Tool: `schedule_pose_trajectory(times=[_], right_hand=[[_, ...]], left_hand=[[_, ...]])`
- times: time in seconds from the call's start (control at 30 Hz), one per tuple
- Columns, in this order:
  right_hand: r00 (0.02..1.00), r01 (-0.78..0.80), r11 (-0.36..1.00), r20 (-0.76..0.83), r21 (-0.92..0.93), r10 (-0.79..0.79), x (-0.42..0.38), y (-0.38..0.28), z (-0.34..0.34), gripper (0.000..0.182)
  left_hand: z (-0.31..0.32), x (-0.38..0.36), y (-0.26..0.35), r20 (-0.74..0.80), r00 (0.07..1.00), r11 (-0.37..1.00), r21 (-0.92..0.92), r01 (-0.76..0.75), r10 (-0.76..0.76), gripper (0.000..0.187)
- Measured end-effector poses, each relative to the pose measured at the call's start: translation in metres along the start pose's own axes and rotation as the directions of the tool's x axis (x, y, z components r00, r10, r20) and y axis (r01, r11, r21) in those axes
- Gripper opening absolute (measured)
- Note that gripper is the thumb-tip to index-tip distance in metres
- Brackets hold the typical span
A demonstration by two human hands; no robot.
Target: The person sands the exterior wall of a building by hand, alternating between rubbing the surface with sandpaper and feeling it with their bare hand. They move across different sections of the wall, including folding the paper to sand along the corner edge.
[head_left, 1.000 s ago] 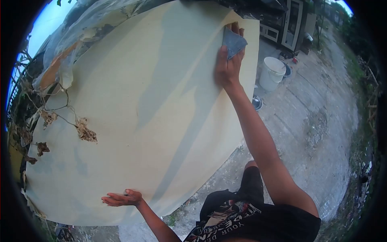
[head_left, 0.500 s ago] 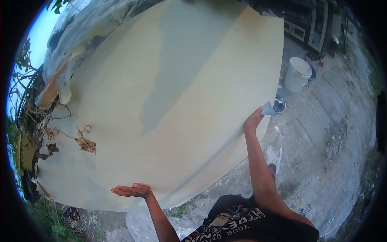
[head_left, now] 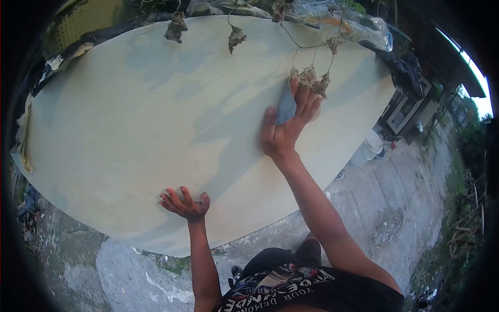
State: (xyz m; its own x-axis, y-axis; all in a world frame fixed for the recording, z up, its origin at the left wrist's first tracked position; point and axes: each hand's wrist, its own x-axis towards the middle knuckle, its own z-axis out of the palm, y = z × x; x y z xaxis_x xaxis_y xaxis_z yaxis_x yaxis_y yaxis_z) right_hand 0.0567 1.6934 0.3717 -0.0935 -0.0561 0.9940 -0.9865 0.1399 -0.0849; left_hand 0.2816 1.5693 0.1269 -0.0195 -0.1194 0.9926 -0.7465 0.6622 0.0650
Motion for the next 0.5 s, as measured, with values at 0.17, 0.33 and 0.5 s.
schedule_pose_trajectory(times=[0.17,0.33,0.5], right_hand=[[0.777,0.400,0.909,0.484,0.115,-0.403,-0.068,-0.083,0.015,0.086],[0.558,0.598,0.764,0.560,0.240,-0.613,-0.109,-0.062,0.014,0.100],[0.760,0.453,0.890,0.501,0.048,-0.413,-0.064,0.009,-0.021,0.100]], left_hand=[[0.005,-0.005,-0.001,-0.025,0.999,1.000,-0.005,0.023,-0.023,0.072],[0.000,0.001,-0.002,-0.033,0.999,0.999,-0.027,0.033,-0.034,0.072],[-0.005,-0.001,-0.012,-0.003,0.999,0.997,0.071,-0.034,0.035,0.074]])
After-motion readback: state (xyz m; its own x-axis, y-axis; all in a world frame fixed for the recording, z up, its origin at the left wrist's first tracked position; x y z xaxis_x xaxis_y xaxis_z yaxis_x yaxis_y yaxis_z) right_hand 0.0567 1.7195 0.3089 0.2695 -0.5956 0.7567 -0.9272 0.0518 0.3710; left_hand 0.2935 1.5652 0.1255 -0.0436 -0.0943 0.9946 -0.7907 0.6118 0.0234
